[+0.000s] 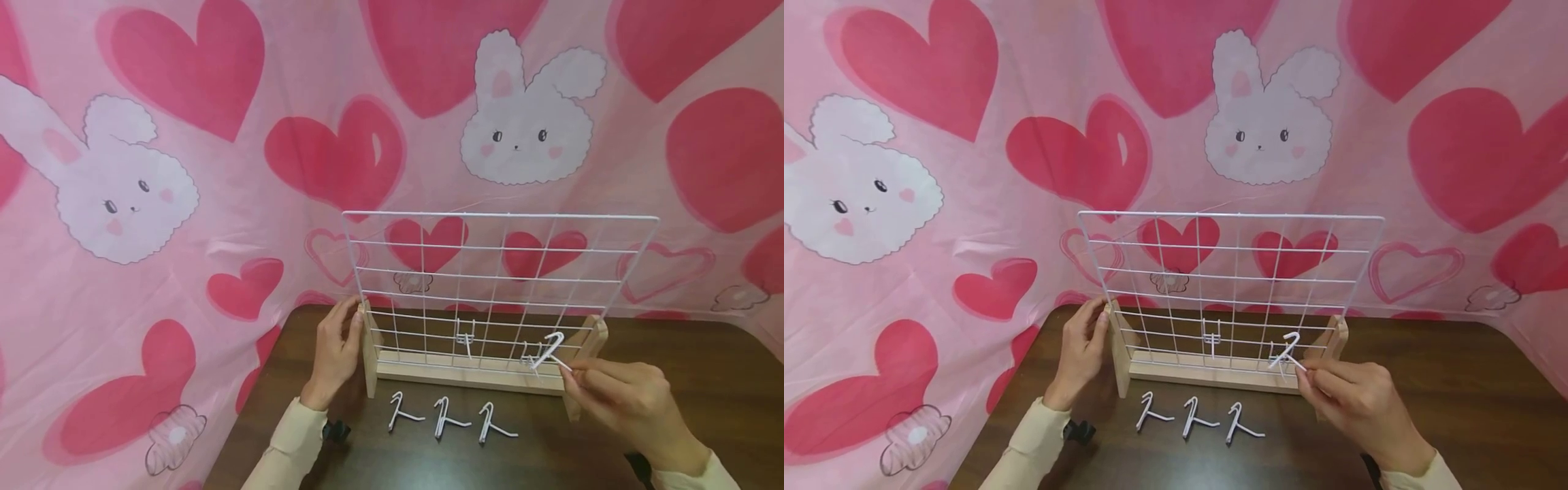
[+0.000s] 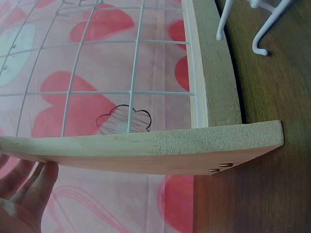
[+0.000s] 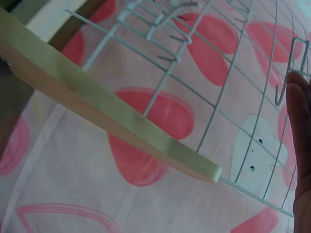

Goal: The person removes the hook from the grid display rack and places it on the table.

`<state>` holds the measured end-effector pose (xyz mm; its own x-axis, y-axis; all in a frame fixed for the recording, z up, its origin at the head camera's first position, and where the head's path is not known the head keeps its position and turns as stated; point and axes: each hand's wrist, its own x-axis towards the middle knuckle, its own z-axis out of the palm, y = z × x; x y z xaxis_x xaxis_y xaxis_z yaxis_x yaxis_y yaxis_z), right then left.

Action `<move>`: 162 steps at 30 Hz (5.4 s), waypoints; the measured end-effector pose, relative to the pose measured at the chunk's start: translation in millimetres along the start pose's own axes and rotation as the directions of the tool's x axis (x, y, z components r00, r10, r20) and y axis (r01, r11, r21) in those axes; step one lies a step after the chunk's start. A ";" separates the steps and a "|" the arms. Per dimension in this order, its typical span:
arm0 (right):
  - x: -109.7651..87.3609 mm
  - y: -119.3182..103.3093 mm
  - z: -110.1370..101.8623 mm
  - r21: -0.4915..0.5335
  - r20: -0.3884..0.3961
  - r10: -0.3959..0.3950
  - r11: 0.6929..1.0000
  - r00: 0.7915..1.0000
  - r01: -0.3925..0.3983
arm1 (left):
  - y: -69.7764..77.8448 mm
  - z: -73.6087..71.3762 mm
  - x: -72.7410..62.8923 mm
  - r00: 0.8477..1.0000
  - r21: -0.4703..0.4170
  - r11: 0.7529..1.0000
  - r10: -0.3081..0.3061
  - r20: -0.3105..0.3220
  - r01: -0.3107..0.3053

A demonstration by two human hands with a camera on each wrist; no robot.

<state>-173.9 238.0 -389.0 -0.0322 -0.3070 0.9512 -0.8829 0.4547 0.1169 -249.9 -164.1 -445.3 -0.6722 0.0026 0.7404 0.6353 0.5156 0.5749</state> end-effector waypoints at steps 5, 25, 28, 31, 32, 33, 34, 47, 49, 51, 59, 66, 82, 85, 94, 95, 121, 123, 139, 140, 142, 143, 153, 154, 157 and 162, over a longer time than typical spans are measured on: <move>-9.0 -5.1 -0.7 0.164 0.082 0.007 0.986 0.997 -0.020 | 0.1 0.0 2.0 1.000 -0.004 1.000 0.001 0.000 -0.001; -75.5 -8.7 2.3 0.195 0.474 0.115 0.953 0.873 -0.231 | -2.8 1.4 -4.1 1.000 -0.033 0.999 -0.028 -0.008 0.027; -84.8 -6.0 2.9 0.158 0.534 0.152 0.949 0.832 -0.274 | -3.4 0.9 -4.7 1.000 -0.037 0.999 -0.027 -0.011 0.027; -94.4 -2.2 4.0 0.165 0.553 0.155 0.943 0.819 -0.290 | -2.6 0.6 -4.4 1.000 -0.037 0.999 -0.028 -0.007 0.028; -97.4 -0.9 4.2 0.162 0.560 0.158 0.942 0.814 -0.294 | -2.2 0.6 -4.1 1.000 -0.034 0.999 -0.027 -0.005 0.027; -100.2 0.4 4.6 0.165 0.562 0.158 0.940 0.812 -0.297 | -1.7 0.6 -3.6 1.000 -0.031 0.999 -0.027 -0.003 0.027; -102.5 1.6 4.8 0.165 0.566 0.163 0.938 0.808 -0.305 | -1.4 0.6 -3.2 1.000 -0.026 0.999 -0.027 -0.002 0.026; -114.8 6.5 6.3 0.079 0.651 0.242 0.921 0.720 -0.381 | -1.1 1.5 0.4 1.000 -0.027 1.000 -0.012 0.001 0.012; -116.0 6.5 6.4 0.043 0.656 0.259 0.925 0.709 -0.378 | -1.2 1.5 0.6 1.000 -0.027 1.000 -0.009 0.000 0.009; -116.7 6.8 6.2 -0.006 0.657 0.275 0.933 0.702 -0.360 | -0.9 1.6 0.8 1.000 -0.028 1.000 -0.009 -0.001 0.009; -118.1 8.9 5.0 -0.147 0.666 0.303 0.949 0.682 -0.278 | 0.0 1.2 0.7 1.000 -0.030 0.999 -0.016 0.003 0.017; -118.2 4.5 6.3 -0.242 0.662 0.310 0.950 0.682 -0.197 | -0.4 1.4 1.2 1.000 -0.029 1.000 0.000 0.000 0.000; -119.1 1.0 9.6 -0.307 0.658 0.328 0.939 0.678 -0.156 | 1.1 0.8 0.6 1.000 -0.019 1.000 -0.017 0.005 0.017; -118.7 1.3 9.4 -0.311 0.657 0.330 0.938 0.678 -0.155 | 0.7 0.9 1.0 1.000 -0.019 1.000 -0.013 0.004 0.013; -114.2 0.8 8.7 -0.299 0.670 0.320 0.942 0.670 -0.151 | 0.3 1.2 0.7 1.000 -0.022 1.000 -0.017 0.008 0.017; -113.0 0.5 8.4 -0.298 0.673 0.321 0.942 0.667 -0.153 | 0.0 1.3 0.5 1.000 -0.022 1.000 -0.016 0.008 0.016; -84.4 -15.7 14.7 -0.216 0.597 0.195 0.973 0.778 -0.077 | 1.3 0.9 0.2 1.000 -0.019 1.000 -0.013 0.006 0.013; -81.4 -17.4 17.0 -0.206 0.573 0.174 0.976 0.801 -0.065 | 1.3 0.8 0.9 1.000 -0.022 1.000 -0.012 0.007 0.012; -47.3 -23.9 34.4 -0.176 0.450 0.127 0.983 0.884 -0.051 | 2.9 -0.9 4.6 1.000 -0.014 1.000 -0.019 0.004 0.019; -44.8 -24.6 35.0 -0.179 0.453 0.130 0.982 0.882 -0.053 | 3.2 -0.6 4.1 1.000 -0.017 1.000 -0.023 0.006 0.023; -40.4 -25.4 36.8 -0.177 0.448 0.135 0.982 0.884 -0.061 | 3.1 0.0 3.6 1.000 -0.022 1.000 -0.022 0.007 0.022; -38.4 -25.8 37.6 -0.181 0.449 0.144 0.981 0.882 -0.068 | 2.8 0.4 3.4 1.000 -0.024 1.000 -0.020 0.006 0.020; -18.1 -25.9 56.3 -0.222 0.386 0.175 0.971 0.906 -0.093 | 0.5 0.4 0.0 0.999 -0.035 0.999 -0.034 0.011 0.035; -15.6 -25.9 58.2 -0.225 0.380 0.177 0.970 0.908 -0.095 | 0.3 0.4 -0.1 0.999 -0.036 0.999 -0.036 0.011 0.036; -9.7 -24.4 64.8 -0.226 0.351 0.175 0.969 0.920 -0.097 | -0.4 0.4 -0.3 0.999 -0.035 0.999 -0.032 0.011 0.032; -4.2 -20.6 76.8 -0.245 0.343 0.173 0.965 0.923 -0.090 | -2.1 0.8 0.2 1.000 -0.029 0.999 -0.019 0.006 0.019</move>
<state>-191.6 165.7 -417.3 -0.3432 -0.4918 0.8002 -0.7345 0.6716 0.0977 -251.8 -164.5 -446.6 -0.6866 -0.0019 0.7270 0.6328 0.4907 0.5990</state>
